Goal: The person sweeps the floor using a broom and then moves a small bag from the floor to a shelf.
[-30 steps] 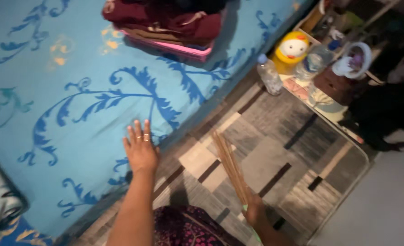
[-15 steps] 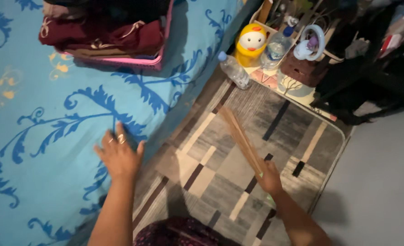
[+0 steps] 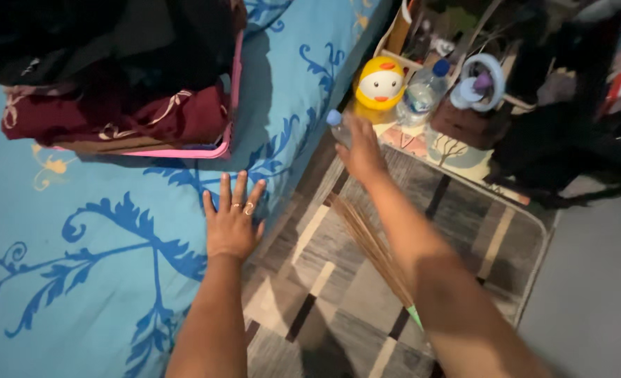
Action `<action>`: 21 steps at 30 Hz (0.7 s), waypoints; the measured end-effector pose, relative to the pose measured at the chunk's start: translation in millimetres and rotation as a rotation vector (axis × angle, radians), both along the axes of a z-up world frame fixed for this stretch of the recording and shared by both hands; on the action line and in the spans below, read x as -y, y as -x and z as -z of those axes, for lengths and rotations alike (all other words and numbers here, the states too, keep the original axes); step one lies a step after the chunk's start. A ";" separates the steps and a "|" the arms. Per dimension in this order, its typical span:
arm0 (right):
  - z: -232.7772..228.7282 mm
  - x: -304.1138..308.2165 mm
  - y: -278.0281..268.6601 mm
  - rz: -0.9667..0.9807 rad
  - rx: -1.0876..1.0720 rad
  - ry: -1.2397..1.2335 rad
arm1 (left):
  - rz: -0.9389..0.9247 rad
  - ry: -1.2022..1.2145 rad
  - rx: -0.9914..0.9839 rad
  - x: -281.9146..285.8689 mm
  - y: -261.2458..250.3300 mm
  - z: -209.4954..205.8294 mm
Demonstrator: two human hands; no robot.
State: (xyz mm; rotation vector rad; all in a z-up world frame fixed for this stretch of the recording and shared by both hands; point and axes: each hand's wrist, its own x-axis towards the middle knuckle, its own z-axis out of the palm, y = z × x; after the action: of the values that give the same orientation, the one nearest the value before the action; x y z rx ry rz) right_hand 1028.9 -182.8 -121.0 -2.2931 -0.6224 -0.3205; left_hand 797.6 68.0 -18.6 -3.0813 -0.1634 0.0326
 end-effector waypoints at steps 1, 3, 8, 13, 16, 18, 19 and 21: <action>0.1 -10.9 -15.1 -0.002 0.053 0.009 | 0.011 0.015 0.029 -2.5 -0.1 5.0; -0.3 -26.1 -41.6 0.008 -0.003 0.075 | 0.013 0.037 0.061 -7.1 -1.6 13.4; 9.8 -27.7 -72.2 -0.056 -0.058 0.161 | 0.033 0.085 0.131 -10.8 -1.7 26.4; 6.5 5.3 -94.1 -0.286 -0.167 0.112 | 0.042 0.088 0.146 -12.3 -0.9 27.4; 8.9 37.1 -111.3 -0.136 -0.332 0.054 | 0.030 0.095 0.142 -11.9 -0.3 28.0; 10.8 62.1 -127.9 -0.059 -0.288 0.005 | 0.032 0.099 0.140 -11.2 0.2 28.6; 11.3 75.7 -136.2 0.010 -0.240 -0.049 | 0.027 0.098 0.139 -11.3 -1.0 28.5; 13.8 101.6 -146.7 0.082 -0.152 0.014 | 0.032 0.111 0.147 -12.0 -1.1 28.5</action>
State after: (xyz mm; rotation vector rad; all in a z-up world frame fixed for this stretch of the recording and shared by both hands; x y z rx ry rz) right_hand 1175.6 -284.3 -134.8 -2.3346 -0.4561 -0.1790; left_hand 798.7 80.0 -47.1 -3.1960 -0.1226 -0.1926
